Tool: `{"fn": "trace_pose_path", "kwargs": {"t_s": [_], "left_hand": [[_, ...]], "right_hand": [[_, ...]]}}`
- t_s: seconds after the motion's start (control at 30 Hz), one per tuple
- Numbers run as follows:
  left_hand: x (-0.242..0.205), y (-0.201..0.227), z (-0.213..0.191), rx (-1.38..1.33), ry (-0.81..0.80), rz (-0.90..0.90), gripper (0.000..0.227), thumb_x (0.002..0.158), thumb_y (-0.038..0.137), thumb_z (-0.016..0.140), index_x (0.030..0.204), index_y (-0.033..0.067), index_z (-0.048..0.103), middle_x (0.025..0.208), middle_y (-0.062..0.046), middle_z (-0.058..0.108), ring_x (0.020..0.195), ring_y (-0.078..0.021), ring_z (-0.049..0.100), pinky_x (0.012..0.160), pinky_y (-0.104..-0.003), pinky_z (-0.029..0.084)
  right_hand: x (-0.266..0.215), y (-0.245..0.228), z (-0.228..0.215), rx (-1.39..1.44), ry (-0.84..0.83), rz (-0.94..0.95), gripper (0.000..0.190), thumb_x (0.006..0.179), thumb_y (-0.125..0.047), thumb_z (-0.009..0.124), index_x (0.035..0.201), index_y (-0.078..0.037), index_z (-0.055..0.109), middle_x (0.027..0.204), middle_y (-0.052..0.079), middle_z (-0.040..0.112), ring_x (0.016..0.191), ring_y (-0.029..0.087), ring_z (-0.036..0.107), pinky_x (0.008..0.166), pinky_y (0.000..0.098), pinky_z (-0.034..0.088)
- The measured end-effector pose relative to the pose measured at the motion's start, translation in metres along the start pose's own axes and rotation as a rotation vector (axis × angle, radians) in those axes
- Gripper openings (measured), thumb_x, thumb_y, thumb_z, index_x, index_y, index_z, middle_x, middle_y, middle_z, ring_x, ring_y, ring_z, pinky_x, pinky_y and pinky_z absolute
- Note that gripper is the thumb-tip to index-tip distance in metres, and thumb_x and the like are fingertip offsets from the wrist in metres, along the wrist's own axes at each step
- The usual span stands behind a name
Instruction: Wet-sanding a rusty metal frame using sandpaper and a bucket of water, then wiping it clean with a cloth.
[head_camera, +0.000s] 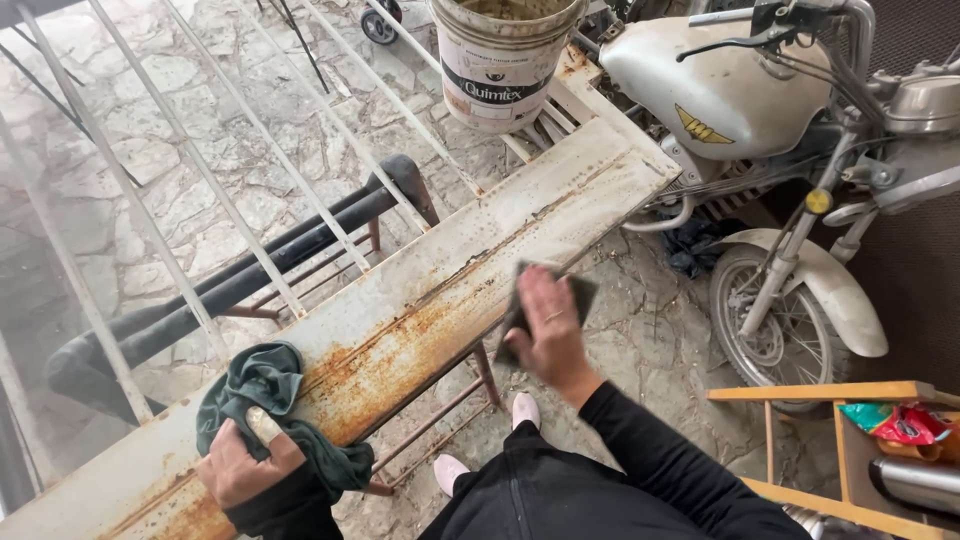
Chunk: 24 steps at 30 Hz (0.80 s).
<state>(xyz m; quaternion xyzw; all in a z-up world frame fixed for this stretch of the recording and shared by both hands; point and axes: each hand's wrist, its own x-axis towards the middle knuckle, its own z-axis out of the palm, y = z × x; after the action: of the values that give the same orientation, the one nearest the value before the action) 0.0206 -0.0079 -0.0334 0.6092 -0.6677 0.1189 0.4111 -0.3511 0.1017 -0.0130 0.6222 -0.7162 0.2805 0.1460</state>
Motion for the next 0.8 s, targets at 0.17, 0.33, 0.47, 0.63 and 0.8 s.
{"fn": "trace_pose_path", "kwargs": {"t_s": [0.17, 0.33, 0.47, 0.63, 0.8], "left_hand": [[0.002, 0.010, -0.003, -0.008, -0.021, -0.037, 0.046, 0.095, 0.027, 0.052, 0.109, -0.0060, 0.082, 0.098, -0.019, 0.077, 0.088, -0.0361, 0.064, 0.077, -0.044, 0.053], [0.002, 0.001, -0.002, -0.025, -0.020, -0.007, 0.033, 0.095, 0.022, 0.062, 0.109, -0.0022, 0.081, 0.093, -0.018, 0.073, 0.088, -0.0395, 0.060, 0.078, -0.046, 0.051], [0.011, 0.027, -0.014, -0.058, 0.013, -0.062, 0.036, 0.089, 0.015, 0.058, 0.105, -0.0064, 0.082, 0.091, -0.018, 0.075, 0.082, -0.0344, 0.058, 0.074, -0.043, 0.050], [0.003, 0.012, -0.009, 0.000, -0.022, -0.021, 0.032, 0.099, 0.019, 0.062, 0.109, -0.0048, 0.081, 0.095, -0.019, 0.075, 0.085, -0.0375, 0.061, 0.079, -0.045, 0.051], [0.004, 0.012, -0.009, -0.015, 0.002, -0.032, 0.031, 0.100, 0.019, 0.062, 0.108, -0.0032, 0.083, 0.093, -0.016, 0.075, 0.084, -0.0354, 0.063, 0.082, -0.043, 0.052]], "right_hand": [[0.010, -0.022, -0.015, 0.219, 0.027, -0.217, 0.083, 0.107, -0.060, 0.028, 0.132, 0.010, 0.061, 0.133, 0.027, 0.066, 0.132, 0.041, 0.058, 0.121, 0.0502, 0.035], [0.021, -0.026, -0.025, 0.025, 0.038, -0.056, 0.084, 0.107, -0.062, 0.015, 0.138, 0.005, 0.055, 0.138, 0.022, 0.059, 0.137, 0.036, 0.052, 0.124, 0.0513, 0.028], [0.008, -0.038, -0.017, 0.222, -0.070, -0.278, 0.087, 0.099, -0.069, 0.039, 0.138, 0.006, 0.059, 0.139, 0.022, 0.064, 0.136, 0.037, 0.055, 0.123, 0.0534, 0.026], [0.038, -0.009, -0.042, -0.024, -0.005, 0.001, 0.082, 0.105, -0.064, 0.018, 0.132, 0.003, 0.057, 0.129, 0.018, 0.058, 0.128, 0.034, 0.053, 0.122, 0.0508, 0.027], [-0.009, -0.023, -0.006, 0.167, -0.228, -0.300, 0.108, 0.092, -0.082, 0.015, 0.153, 0.005, 0.037, 0.162, 0.021, 0.039, 0.153, 0.033, 0.034, 0.129, 0.0481, 0.004]]}}
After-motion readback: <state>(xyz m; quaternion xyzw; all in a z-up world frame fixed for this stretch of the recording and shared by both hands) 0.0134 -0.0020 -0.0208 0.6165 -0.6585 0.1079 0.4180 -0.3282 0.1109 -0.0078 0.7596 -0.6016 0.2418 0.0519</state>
